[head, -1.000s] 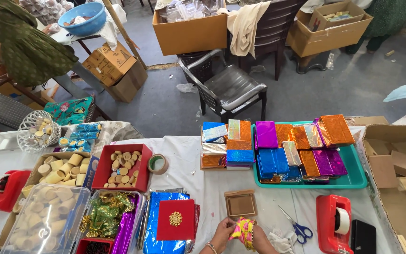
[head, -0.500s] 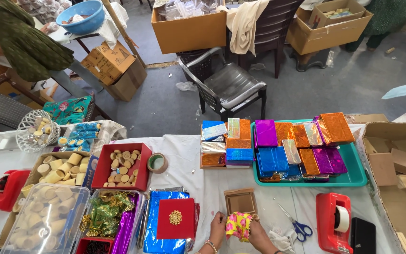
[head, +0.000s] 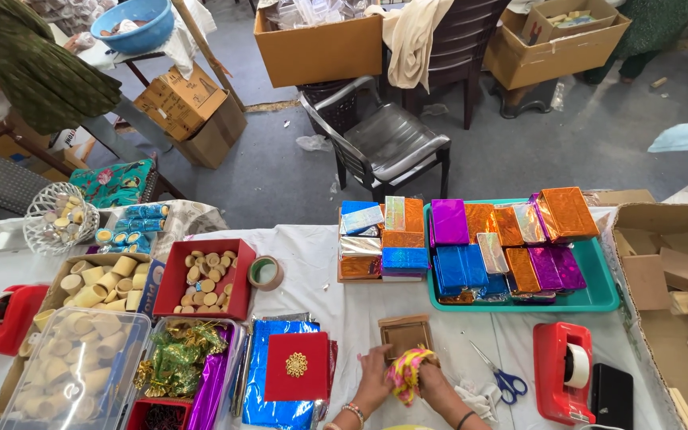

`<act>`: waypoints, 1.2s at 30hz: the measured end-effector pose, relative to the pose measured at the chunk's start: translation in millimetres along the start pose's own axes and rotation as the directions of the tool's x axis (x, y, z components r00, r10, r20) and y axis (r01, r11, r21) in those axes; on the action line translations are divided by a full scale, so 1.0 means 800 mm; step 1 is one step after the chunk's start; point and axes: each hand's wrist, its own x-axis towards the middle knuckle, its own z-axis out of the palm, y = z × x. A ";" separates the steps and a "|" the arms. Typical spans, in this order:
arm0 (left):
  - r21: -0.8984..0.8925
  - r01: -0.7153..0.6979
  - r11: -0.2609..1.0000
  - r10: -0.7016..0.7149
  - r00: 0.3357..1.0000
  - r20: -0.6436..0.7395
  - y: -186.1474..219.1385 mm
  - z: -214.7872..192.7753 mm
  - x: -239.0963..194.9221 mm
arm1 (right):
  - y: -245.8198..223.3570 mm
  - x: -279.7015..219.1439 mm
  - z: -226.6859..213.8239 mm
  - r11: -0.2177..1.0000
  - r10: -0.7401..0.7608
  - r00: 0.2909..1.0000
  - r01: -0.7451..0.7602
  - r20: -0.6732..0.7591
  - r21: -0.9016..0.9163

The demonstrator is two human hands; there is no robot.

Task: The person wraps small rectangular boxes in shiny metallic paper, using tape to secure the edges. They place the wrapped boxes into a tray and then fill a small wooden box with colorful decorative items before wrapping it as well.

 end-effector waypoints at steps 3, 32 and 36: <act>-0.100 -0.085 0.991 0.101 0.980 0.174 -0.015 0.017 -0.005 | 0.013 0.007 0.012 0.991 -0.119 0.989 0.125 0.090 -0.057; -0.121 0.018 0.993 -0.002 0.992 0.128 0.096 -0.048 0.036 | -0.094 0.044 -0.046 0.963 0.116 0.962 -0.048 0.247 -0.265; -0.100 0.058 0.993 -0.047 0.994 0.101 0.038 -0.024 0.036 | -0.124 0.058 -0.056 0.975 0.174 0.957 -0.135 0.230 -0.176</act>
